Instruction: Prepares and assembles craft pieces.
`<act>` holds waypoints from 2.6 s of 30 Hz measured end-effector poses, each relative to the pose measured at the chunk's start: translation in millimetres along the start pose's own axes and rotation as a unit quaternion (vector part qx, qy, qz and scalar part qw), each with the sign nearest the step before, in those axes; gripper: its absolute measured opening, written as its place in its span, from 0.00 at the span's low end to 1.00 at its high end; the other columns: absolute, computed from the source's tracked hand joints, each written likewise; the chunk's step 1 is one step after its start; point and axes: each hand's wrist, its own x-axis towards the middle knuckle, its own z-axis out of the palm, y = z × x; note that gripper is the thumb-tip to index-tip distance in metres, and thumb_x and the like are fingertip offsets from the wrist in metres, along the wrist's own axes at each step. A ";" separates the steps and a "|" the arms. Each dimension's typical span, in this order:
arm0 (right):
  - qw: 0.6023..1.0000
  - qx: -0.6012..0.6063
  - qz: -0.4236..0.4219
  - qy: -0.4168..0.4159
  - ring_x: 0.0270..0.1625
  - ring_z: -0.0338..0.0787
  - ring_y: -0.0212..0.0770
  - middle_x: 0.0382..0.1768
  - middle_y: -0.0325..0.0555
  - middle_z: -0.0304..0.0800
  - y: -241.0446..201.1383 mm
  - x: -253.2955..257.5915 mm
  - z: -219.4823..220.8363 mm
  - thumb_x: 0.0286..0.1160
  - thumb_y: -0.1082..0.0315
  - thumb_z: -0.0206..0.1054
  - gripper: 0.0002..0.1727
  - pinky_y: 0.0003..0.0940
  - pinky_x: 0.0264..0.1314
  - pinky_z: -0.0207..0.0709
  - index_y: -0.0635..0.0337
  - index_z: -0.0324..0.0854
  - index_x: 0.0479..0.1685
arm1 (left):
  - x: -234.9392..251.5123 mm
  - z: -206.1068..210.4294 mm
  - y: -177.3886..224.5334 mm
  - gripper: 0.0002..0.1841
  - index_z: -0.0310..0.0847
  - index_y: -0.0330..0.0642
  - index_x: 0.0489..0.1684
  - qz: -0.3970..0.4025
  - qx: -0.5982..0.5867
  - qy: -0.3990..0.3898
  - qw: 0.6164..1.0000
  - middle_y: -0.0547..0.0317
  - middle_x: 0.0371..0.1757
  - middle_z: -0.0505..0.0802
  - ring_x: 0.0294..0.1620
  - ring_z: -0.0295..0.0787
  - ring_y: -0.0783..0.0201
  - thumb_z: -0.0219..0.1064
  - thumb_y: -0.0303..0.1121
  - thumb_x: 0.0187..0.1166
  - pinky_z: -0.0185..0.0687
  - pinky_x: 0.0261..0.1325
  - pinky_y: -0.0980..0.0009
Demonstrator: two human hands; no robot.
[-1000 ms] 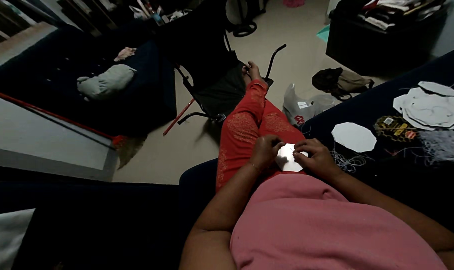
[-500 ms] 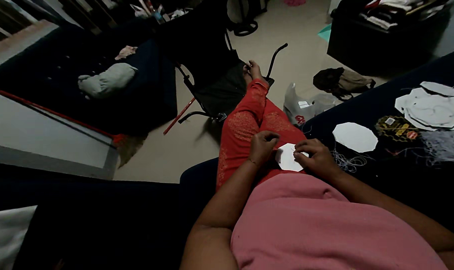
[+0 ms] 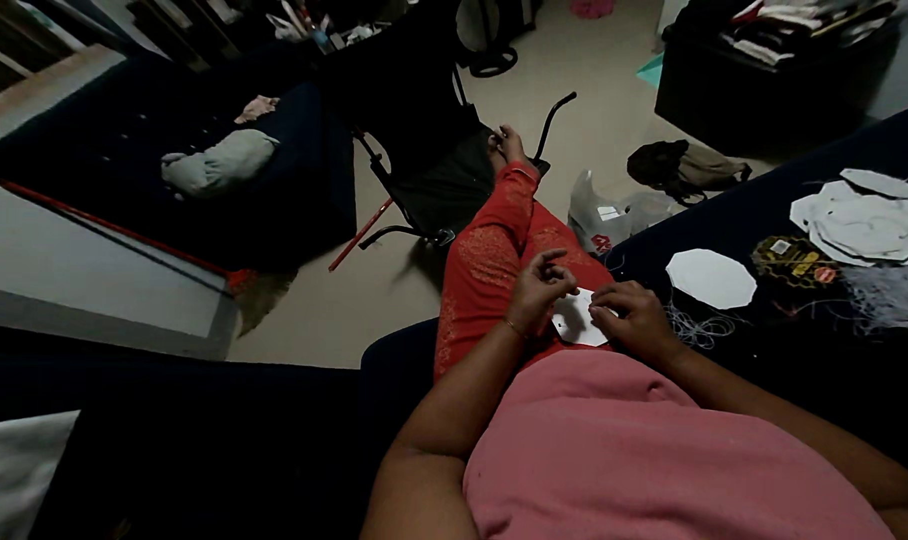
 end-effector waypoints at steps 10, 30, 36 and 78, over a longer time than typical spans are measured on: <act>0.999 0.009 0.004 0.043 0.58 0.88 0.51 0.46 0.46 0.95 -1.1 -0.5 1.9 0.78 0.60 0.67 0.12 0.64 0.66 0.68 0.57 0.93 0.40 | 0.1 -1.2 -8.1 0.24 0.74 0.25 0.68 0.002 0.042 -0.057 0.997 0.60 0.37 0.89 0.38 0.85 0.73 0.68 0.18 0.71 0.85 0.52 0.74; 0.999 -0.004 -0.011 0.041 0.60 0.88 0.52 0.47 0.45 0.95 -2.0 -0.4 3.2 0.78 0.58 0.66 0.13 0.65 0.67 0.66 0.56 0.93 0.38 | 0.1 2.8 -1.7 0.21 0.79 0.26 0.61 -0.037 0.130 -0.087 0.987 0.60 0.37 0.88 0.35 0.83 0.76 0.72 0.17 0.67 0.82 0.45 0.78; 0.999 -0.012 -0.008 0.038 0.60 0.88 0.53 0.48 0.46 0.95 -2.7 -1.0 3.6 0.78 0.59 0.67 0.13 0.66 0.67 0.67 0.56 0.93 0.38 | 0.5 4.3 3.2 0.11 0.77 0.30 0.42 -0.093 0.216 -0.104 0.966 0.58 0.36 0.87 0.32 0.81 0.73 0.74 0.18 0.67 0.80 0.38 0.76; 0.998 -0.006 -0.024 0.064 0.59 0.88 0.50 0.46 0.45 0.95 -2.5 -3.9 4.7 0.80 0.59 0.65 0.13 0.62 0.68 0.67 0.56 0.93 0.39 | -4.7 4.0 -0.6 0.06 0.87 0.28 0.42 -0.010 0.164 -0.106 0.981 0.58 0.37 0.92 0.37 0.87 0.74 0.69 0.24 0.77 0.86 0.48 0.75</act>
